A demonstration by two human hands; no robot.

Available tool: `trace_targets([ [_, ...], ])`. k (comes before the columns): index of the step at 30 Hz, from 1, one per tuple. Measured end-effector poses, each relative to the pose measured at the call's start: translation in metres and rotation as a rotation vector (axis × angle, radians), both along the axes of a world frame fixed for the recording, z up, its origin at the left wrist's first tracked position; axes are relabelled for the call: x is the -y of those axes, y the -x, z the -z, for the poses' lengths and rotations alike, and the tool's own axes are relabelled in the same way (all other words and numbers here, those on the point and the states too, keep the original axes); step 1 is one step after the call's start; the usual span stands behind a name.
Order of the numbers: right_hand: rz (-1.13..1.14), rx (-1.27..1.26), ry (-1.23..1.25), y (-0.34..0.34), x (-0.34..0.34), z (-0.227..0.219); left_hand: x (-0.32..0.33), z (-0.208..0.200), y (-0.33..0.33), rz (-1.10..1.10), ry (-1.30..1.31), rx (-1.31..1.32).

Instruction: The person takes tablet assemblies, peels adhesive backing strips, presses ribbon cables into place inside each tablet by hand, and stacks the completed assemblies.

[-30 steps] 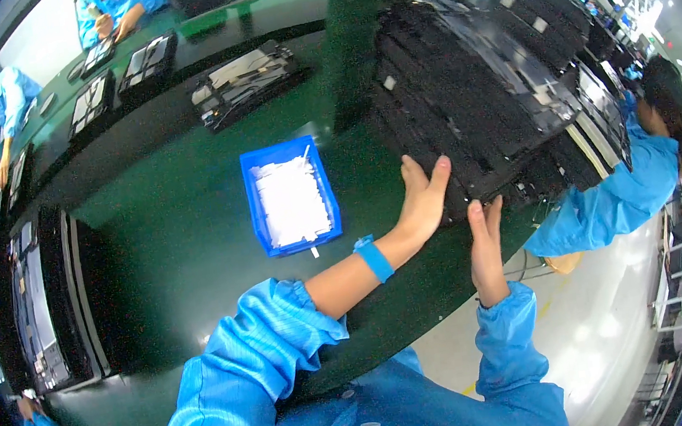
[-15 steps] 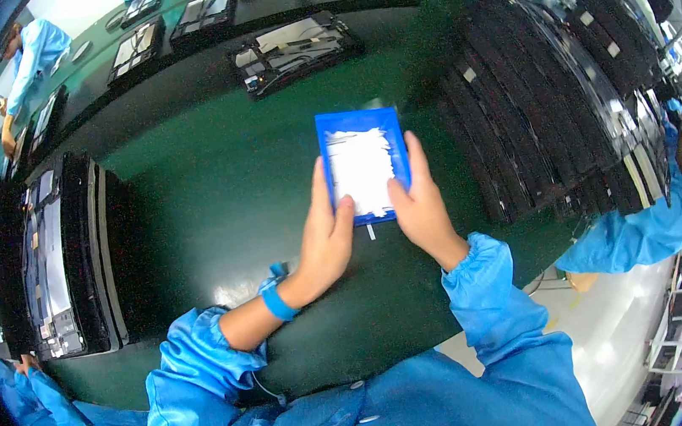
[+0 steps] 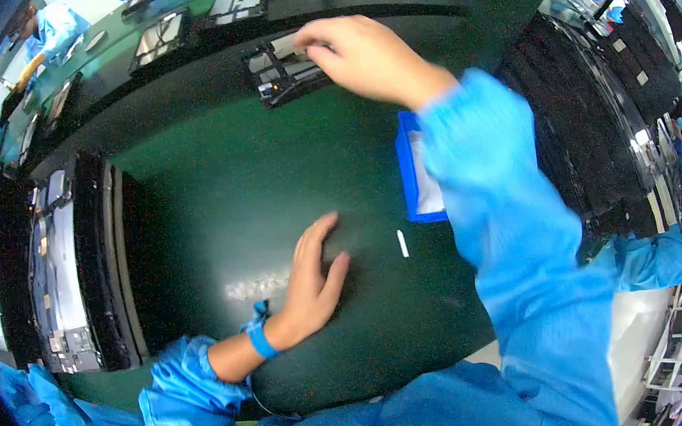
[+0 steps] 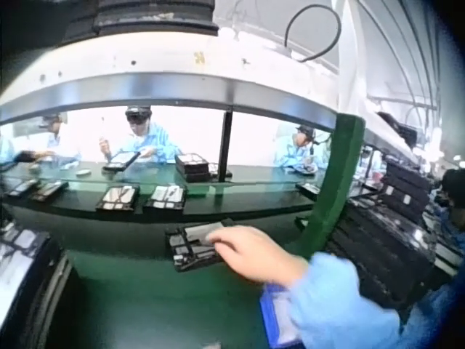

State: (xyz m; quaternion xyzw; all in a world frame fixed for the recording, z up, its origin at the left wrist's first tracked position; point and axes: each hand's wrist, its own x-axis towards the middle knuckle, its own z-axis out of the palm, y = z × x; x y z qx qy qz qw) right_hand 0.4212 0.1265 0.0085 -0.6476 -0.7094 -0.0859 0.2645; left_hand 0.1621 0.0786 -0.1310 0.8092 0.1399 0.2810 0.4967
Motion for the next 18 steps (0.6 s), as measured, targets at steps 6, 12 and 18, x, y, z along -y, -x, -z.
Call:
trace_targets([
  [6,0.053,0.194,0.389,-0.100,-0.163,0.052,-0.006,0.003,0.021,0.300,-0.484,0.099],
  [12,0.269,-0.156,0.911,-0.095,-0.229,0.082,-0.015,0.015,0.026,0.329,-0.413,0.091],
  [18,0.140,-0.235,1.161,-0.097,-0.212,0.071,-0.015,0.012,0.025,0.312,-0.330,0.077],
])
